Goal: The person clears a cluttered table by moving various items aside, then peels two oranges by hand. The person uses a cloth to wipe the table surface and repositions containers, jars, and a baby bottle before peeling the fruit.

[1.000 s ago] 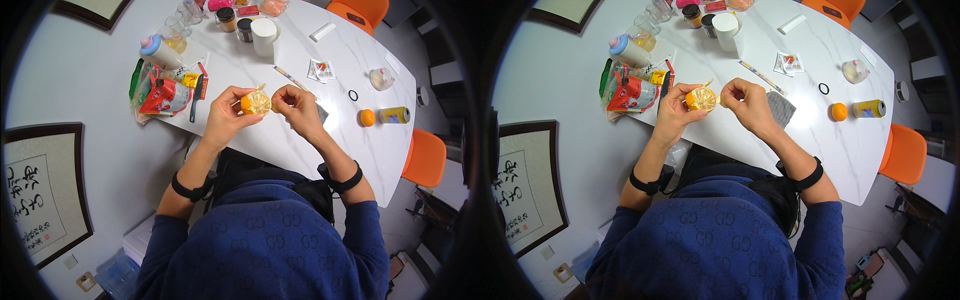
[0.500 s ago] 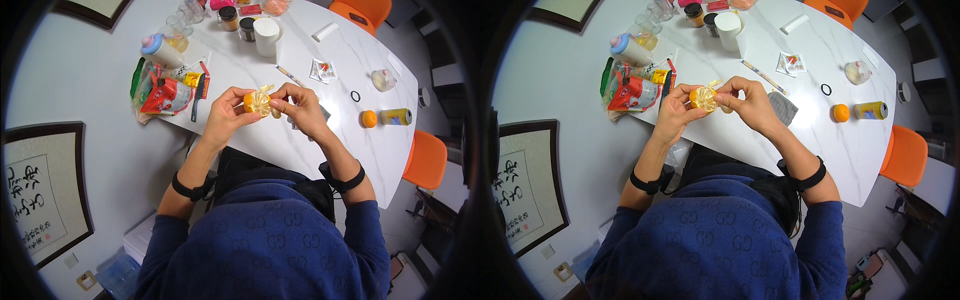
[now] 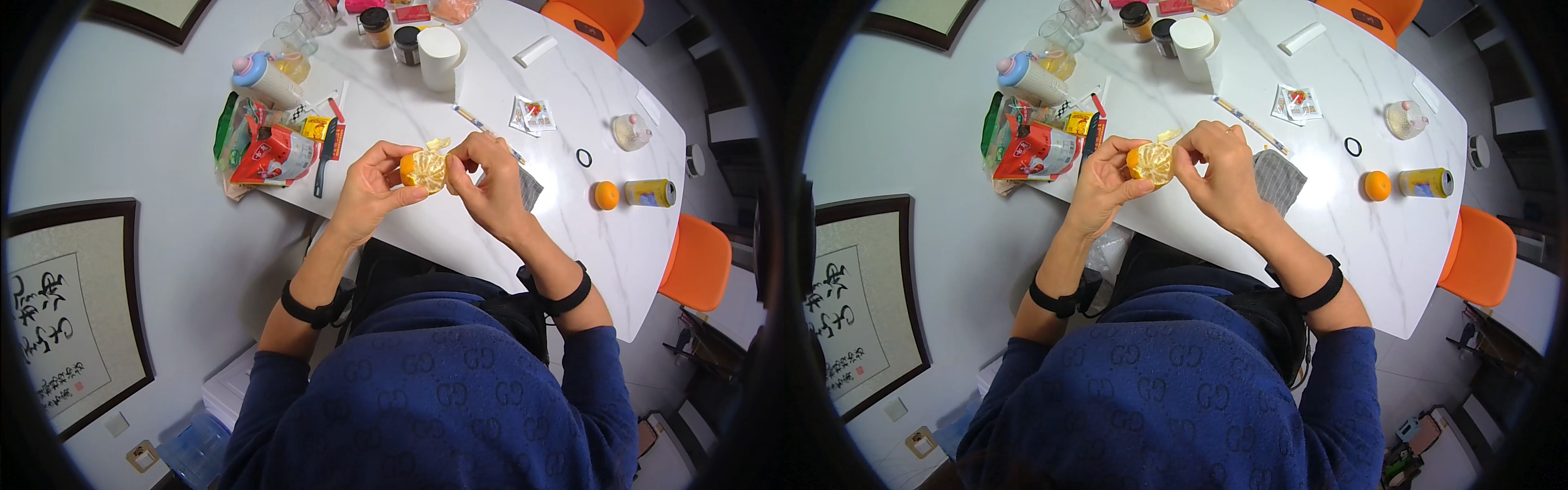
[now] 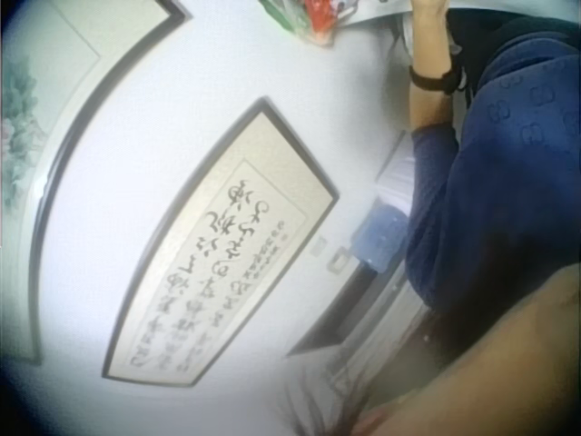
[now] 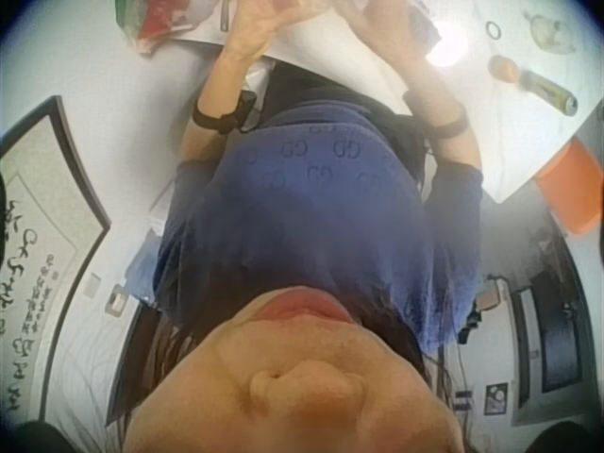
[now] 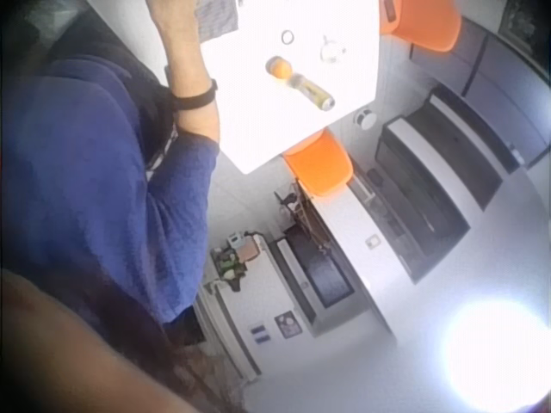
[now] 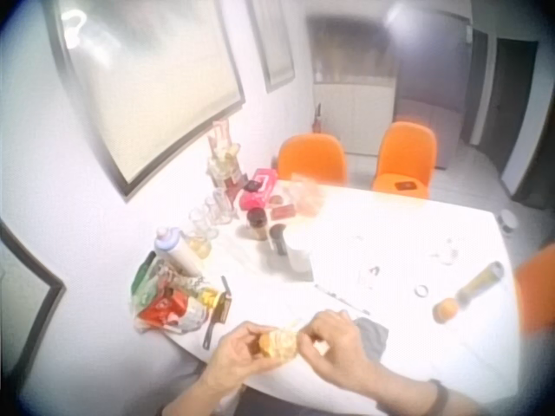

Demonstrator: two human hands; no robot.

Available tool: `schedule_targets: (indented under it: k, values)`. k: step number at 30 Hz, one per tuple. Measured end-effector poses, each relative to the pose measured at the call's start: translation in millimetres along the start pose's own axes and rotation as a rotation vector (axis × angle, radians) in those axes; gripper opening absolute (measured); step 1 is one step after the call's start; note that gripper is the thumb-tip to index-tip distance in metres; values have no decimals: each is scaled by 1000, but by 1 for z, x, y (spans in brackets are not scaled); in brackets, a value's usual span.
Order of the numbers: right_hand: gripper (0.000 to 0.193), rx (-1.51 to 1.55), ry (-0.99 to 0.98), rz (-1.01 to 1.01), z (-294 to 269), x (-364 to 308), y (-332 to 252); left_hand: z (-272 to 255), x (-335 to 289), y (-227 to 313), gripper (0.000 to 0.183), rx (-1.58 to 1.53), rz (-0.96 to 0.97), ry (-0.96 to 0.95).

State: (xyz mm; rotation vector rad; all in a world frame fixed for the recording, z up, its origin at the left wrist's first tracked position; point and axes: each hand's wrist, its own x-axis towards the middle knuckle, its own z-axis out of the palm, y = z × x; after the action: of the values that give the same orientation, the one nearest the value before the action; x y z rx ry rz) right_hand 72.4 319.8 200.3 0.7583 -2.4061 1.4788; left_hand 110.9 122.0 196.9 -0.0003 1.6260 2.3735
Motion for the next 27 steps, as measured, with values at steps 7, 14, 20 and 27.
schedule_targets:
  k: [7,14,20,27]
  values:
    - [18,325,-42,365,2,1,-1,-4,4,-3,51,-96,-28,-35]
    - [15,652,-111,472,5,5,6,-5,4,5,52,-205,-57,-8]
    - [14,462,-104,356,7,0,9,-5,2,0,50,-185,-52,7]
    - [16,476,-4,458,15,4,3,-9,2,-7,47,-155,23,-68]
